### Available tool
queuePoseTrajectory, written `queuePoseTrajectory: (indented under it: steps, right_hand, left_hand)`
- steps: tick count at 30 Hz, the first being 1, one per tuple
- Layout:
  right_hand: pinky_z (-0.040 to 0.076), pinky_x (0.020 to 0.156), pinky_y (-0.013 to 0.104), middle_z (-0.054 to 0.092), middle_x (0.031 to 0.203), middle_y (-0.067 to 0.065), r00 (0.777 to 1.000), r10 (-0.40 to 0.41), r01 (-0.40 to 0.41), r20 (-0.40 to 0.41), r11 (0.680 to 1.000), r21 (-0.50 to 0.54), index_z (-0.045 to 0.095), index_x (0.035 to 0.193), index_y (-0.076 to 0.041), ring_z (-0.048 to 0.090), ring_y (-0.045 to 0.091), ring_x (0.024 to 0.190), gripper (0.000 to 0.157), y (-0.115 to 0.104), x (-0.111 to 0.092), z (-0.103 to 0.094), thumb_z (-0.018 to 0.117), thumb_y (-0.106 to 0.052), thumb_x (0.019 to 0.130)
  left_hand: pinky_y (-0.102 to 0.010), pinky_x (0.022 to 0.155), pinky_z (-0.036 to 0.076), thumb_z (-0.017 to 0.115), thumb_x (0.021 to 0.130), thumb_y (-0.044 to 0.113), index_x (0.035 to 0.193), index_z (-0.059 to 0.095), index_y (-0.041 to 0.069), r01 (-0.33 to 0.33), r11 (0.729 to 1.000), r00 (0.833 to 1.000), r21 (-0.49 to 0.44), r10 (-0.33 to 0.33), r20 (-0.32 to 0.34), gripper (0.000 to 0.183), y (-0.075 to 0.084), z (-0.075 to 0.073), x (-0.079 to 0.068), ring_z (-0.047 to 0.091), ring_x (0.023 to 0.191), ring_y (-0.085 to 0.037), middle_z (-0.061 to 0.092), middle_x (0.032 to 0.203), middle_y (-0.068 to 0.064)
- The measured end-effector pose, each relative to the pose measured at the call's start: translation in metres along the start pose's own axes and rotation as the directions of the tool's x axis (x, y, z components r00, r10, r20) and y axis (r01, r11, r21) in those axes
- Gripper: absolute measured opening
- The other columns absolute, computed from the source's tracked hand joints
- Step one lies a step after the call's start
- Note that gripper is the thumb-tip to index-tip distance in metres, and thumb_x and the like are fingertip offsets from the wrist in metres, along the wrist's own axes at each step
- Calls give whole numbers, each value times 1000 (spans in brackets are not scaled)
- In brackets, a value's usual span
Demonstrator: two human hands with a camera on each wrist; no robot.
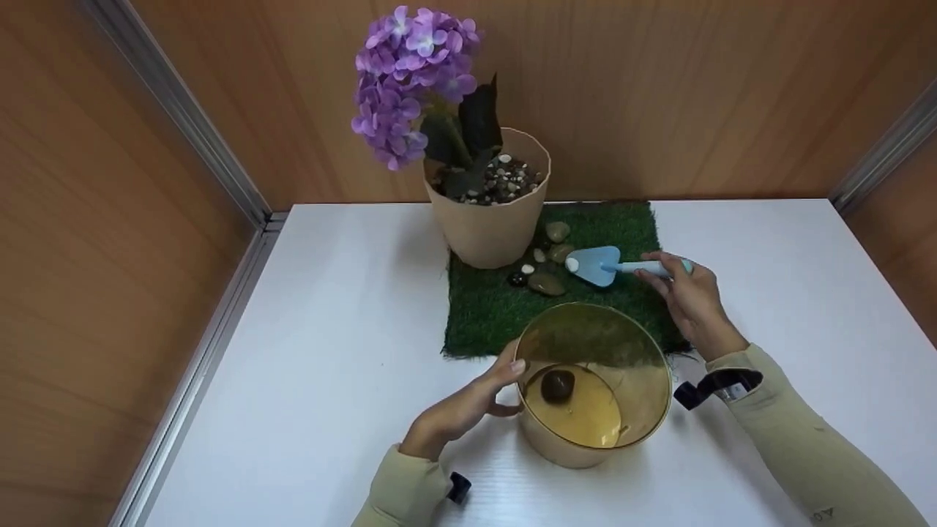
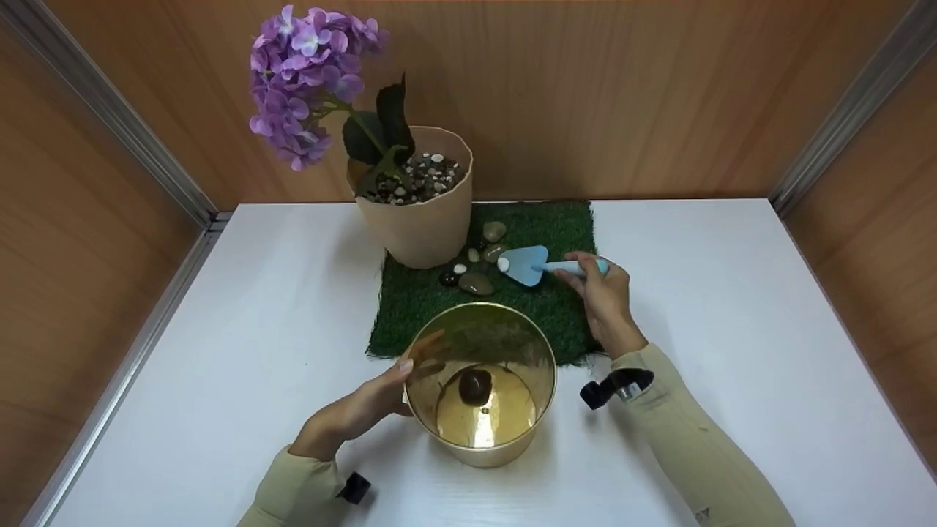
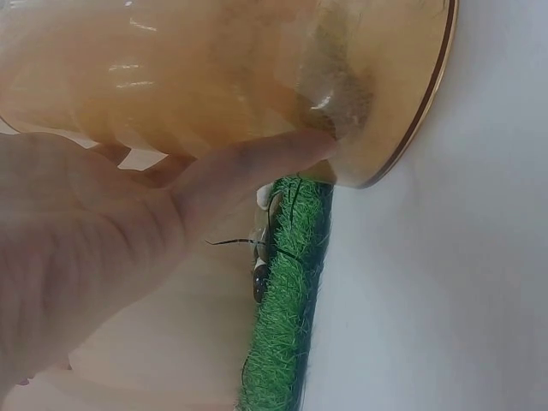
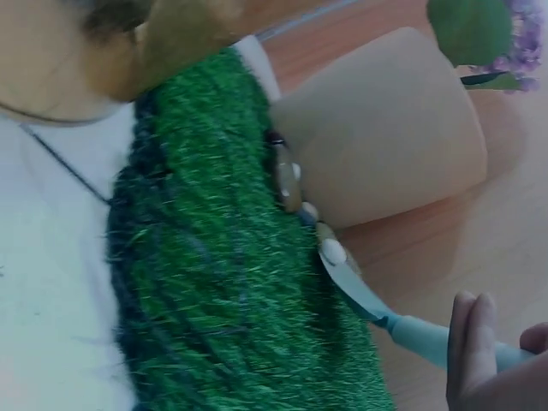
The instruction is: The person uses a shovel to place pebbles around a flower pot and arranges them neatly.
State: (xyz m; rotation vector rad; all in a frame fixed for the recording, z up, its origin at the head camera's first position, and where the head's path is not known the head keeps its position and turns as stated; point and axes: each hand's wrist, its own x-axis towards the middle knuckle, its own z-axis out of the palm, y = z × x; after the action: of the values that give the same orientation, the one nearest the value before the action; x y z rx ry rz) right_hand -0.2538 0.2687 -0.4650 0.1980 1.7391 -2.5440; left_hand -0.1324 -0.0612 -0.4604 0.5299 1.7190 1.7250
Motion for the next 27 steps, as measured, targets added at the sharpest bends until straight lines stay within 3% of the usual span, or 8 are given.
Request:
queuePoseTrajectory:
  steps: [4, 7, 10, 15, 18, 20, 23, 27]
  right_hand:
    - [42, 94, 32, 43, 129, 22, 991, -115, 122, 72, 988, -96, 45, 126, 13, 52, 33, 115, 45, 9, -2, 3, 49, -21, 97]
    - [44, 90, 33, 47, 126, 25, 971, -203, 223, 123, 957, -185, 49, 124, 12, 58, 33, 105, 42, 11, -7, 5, 50, -19, 96]
    - [47, 85, 32, 51, 122, 29, 944, -277, 319, 177, 904, -285, 51, 123, 12, 62, 33, 97, 38, 7, -13, 8, 51, -14, 96]
    - [51, 78, 31, 54, 118, 30, 880, -389, 472, 272, 778, -415, 53, 120, 13, 64, 34, 90, 32, -4, -26, 12, 49, -7, 96]
    - [52, 76, 29, 54, 120, 29, 861, -433, 508, 266, 743, -436, 54, 120, 12, 65, 30, 89, 31, -12, -34, 10, 49, -6, 96]
    - [51, 78, 28, 53, 121, 29, 861, -446, 508, 244, 754, -417, 54, 120, 12, 66, 27, 88, 31, -19, -38, 6, 50, -7, 96]
    - [50, 81, 31, 54, 120, 28, 878, -437, 479, 198, 816, -323, 54, 119, 13, 66, 28, 87, 32, -34, -48, 0, 51, -8, 95]
    - [49, 80, 34, 53, 118, 30, 908, -384, 406, 169, 906, -122, 50, 117, 19, 66, 31, 82, 35, -60, -70, -2, 50, -9, 96]
  left_hand:
    - [-43, 92, 43, 30, 95, 53, 148, 3, 34, 5, 1000, 1000, -1, -5, 0, 62, 1, 0, 0, 11, 139, -27, -5, 153, 4]
    - [-43, 92, 43, 29, 96, 52, 148, 3, 34, 10, 1000, 1000, 4, -10, -2, 61, 2, 1, 0, 13, 139, -29, -5, 154, 3]
    - [-43, 92, 43, 29, 96, 51, 148, 3, 35, 10, 1000, 1000, 8, -10, -3, 60, 2, 2, 0, 12, 139, -28, -5, 153, 4]
    - [-42, 93, 43, 28, 97, 50, 148, 3, 35, 5, 1000, 1000, 7, -5, -2, 59, 3, 2, -1, 11, 139, -26, -5, 153, 5]
    - [-44, 92, 42, 29, 96, 51, 148, 4, 36, 8, 1000, 1000, 15, -8, -7, 59, 3, 2, 0, 12, 139, -27, -4, 153, 5]
    - [-44, 92, 42, 29, 96, 52, 148, 4, 36, 10, 1000, 1000, 19, -10, -9, 60, 3, 2, 0, 13, 138, -28, -4, 153, 5]
    - [-44, 92, 43, 29, 96, 53, 148, 4, 37, 10, 1000, 1000, 19, -10, -8, 60, 2, 2, 0, 12, 139, -28, -4, 153, 5]
    - [-44, 92, 43, 29, 96, 52, 148, 4, 38, 8, 1000, 1000, 14, -8, -9, 60, 1, 1, -1, 12, 138, -28, -4, 153, 6]
